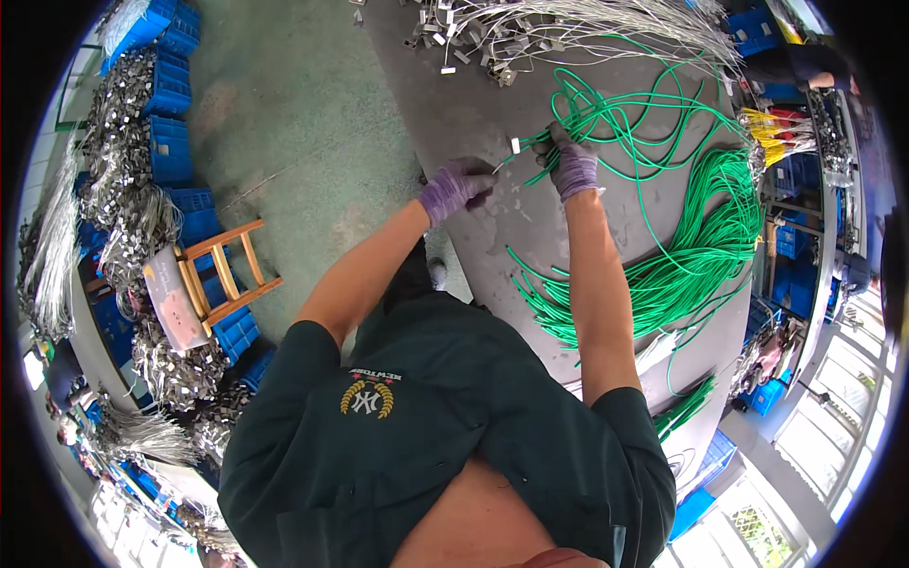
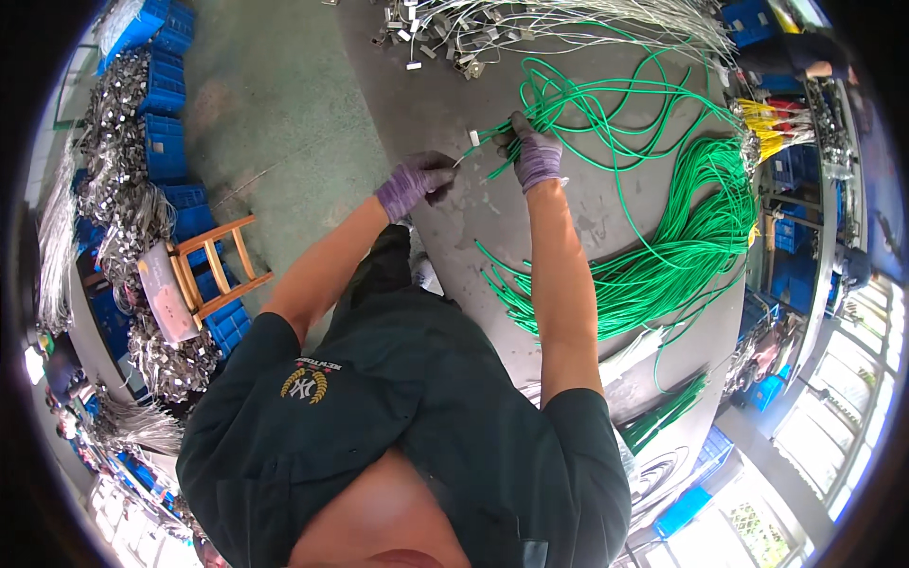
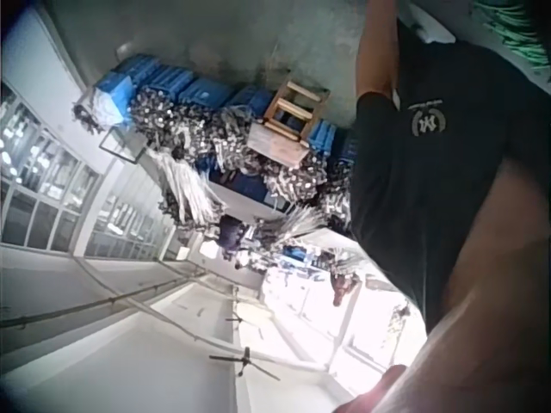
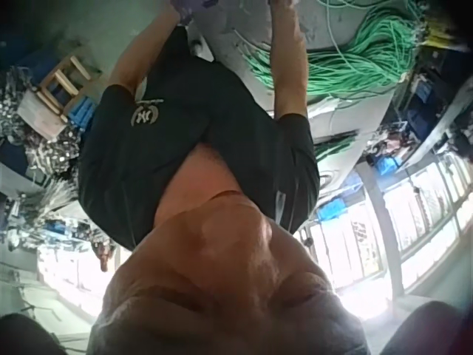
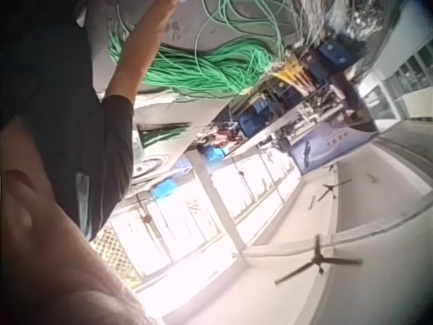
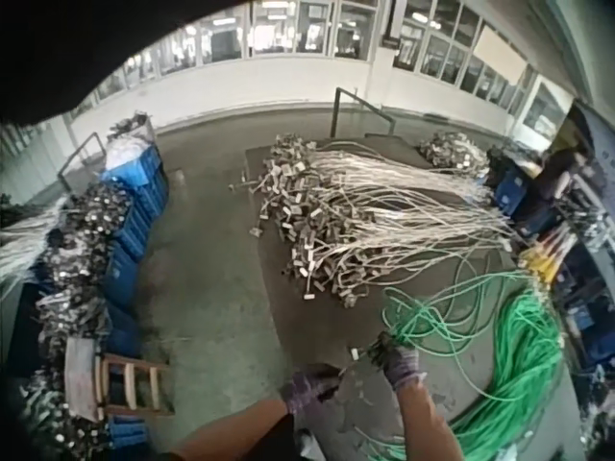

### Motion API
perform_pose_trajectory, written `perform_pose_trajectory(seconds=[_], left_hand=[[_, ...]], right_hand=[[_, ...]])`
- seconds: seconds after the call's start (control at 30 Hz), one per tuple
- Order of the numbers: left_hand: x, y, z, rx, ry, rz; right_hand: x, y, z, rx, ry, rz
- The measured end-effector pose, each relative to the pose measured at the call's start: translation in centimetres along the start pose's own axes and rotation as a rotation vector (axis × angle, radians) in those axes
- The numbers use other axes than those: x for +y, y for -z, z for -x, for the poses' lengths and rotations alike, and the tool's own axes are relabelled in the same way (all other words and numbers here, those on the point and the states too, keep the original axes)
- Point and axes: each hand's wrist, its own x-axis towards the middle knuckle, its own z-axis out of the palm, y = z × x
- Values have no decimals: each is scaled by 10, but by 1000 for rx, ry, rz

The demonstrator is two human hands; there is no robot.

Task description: Organizing and bundling green electrical wires using zip ties and snipping the excess with wire cutters.

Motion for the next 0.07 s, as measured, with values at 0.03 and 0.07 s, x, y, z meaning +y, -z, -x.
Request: perform_pose_trajectory(seconds=[0.03,0.07], left_hand=[[-7,-2,-4,45,-2,73],[-10,-4,-7,87,-10,126]], right_hand=[[4,0,0,-12,14,14],[6,0,-2,-16,5,19]])
